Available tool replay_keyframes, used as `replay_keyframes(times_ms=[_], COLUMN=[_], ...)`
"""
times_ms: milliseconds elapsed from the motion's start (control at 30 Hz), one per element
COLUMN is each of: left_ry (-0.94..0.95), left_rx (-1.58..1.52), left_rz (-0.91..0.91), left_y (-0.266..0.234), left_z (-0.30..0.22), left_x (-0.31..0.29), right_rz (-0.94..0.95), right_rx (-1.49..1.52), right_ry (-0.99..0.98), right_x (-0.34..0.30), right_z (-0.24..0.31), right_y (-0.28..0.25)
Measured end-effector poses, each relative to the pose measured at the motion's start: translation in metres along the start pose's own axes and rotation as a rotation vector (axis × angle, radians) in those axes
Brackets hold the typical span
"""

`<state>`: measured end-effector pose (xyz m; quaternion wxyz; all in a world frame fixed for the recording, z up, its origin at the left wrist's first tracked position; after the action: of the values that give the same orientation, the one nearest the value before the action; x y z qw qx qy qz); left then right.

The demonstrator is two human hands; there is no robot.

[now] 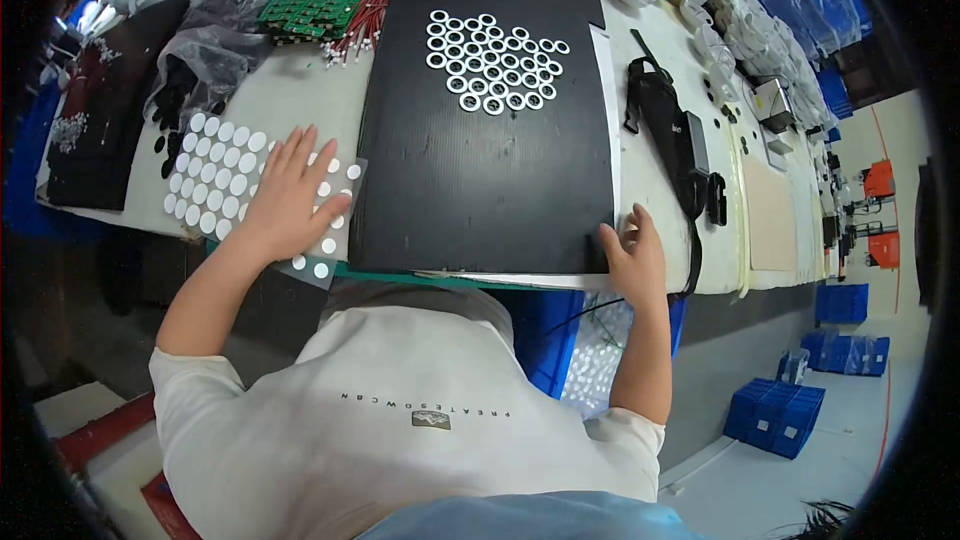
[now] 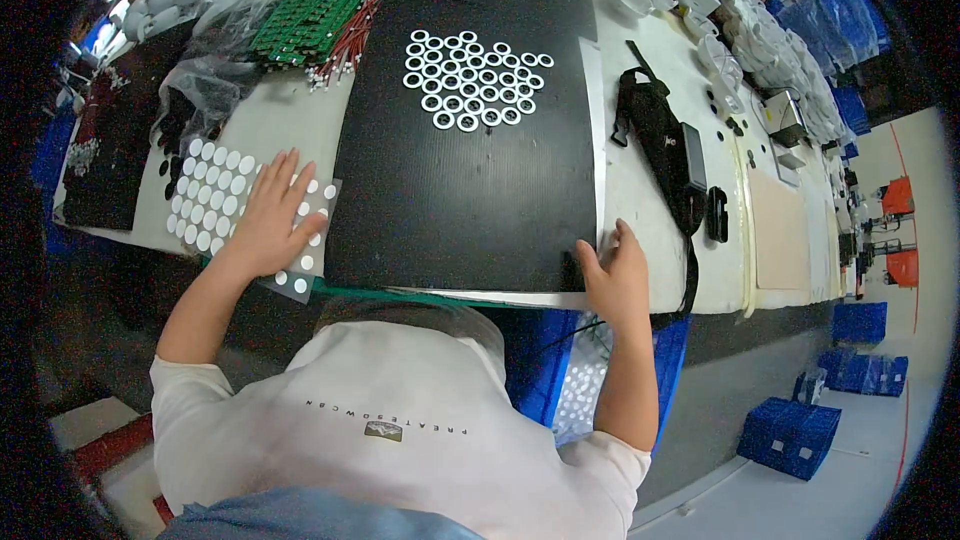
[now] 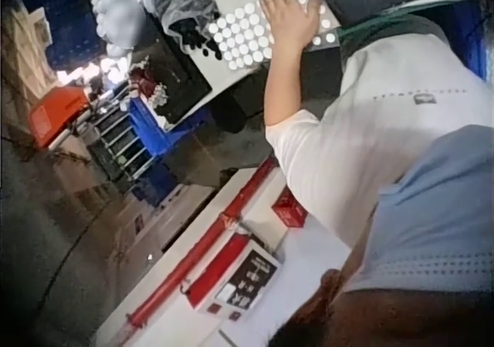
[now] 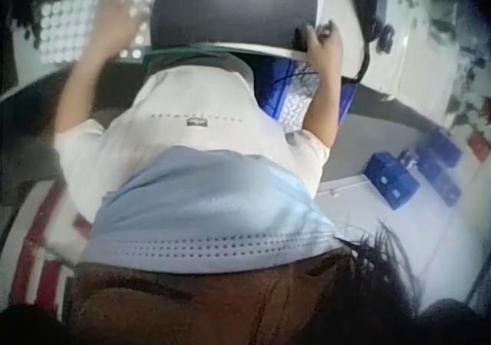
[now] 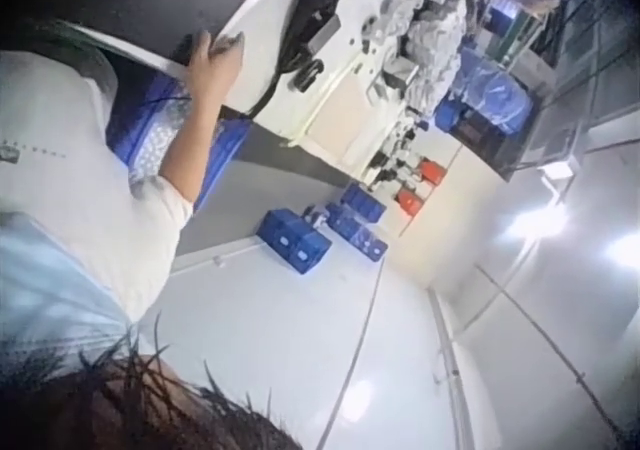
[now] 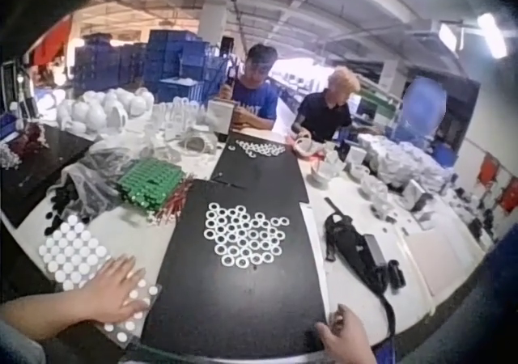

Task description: Peeling small white circular stickers from a backing sheet and applying them to silver metal rings.

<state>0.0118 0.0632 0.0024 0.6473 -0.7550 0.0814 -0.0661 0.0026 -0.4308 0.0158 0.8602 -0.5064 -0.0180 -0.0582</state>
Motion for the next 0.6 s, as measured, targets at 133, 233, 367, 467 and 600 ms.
replay_keyframes(times_ms=[133, 233, 367, 467, 600], left_ry=[-0.017, -0.013, -0.023, -0.016, 0.001], left_rx=[0.053, 0.066, 0.068, 0.077, 0.098], left_rz=[0.051, 0.038, 0.059, 0.061, 0.045], left_y=[-0.004, -0.001, 0.000, 0.001, 0.000], left_z=[-0.004, -0.004, -0.004, -0.004, -0.002], left_x=[0.000, -0.001, -0.001, -0.001, 0.001], right_rz=[-0.009, 0.024, 0.043, -0.061, 0.309], right_rx=[0.016, 0.152, 0.506, 0.670, 1.090], right_ry=[-0.022, 0.087, 0.272, 0.228, 0.353], right_x=[0.009, 0.023, 0.018, 0.006, -0.001], right_z=[0.011, -0.003, 0.018, 0.011, 0.028], right_y=[0.017, 0.014, -0.005, -0.004, -0.010])
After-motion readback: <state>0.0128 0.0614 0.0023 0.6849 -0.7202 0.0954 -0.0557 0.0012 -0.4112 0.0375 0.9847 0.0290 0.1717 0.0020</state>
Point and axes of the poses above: each hand's wrist, its own x-axis towards the middle knuckle, its own y-axis out of the palm, z = x × y, the point moved 1 cm from there along x, towards the middle knuckle, and after that the axes turned 5 degrees about -y, right-handed, at the moved point
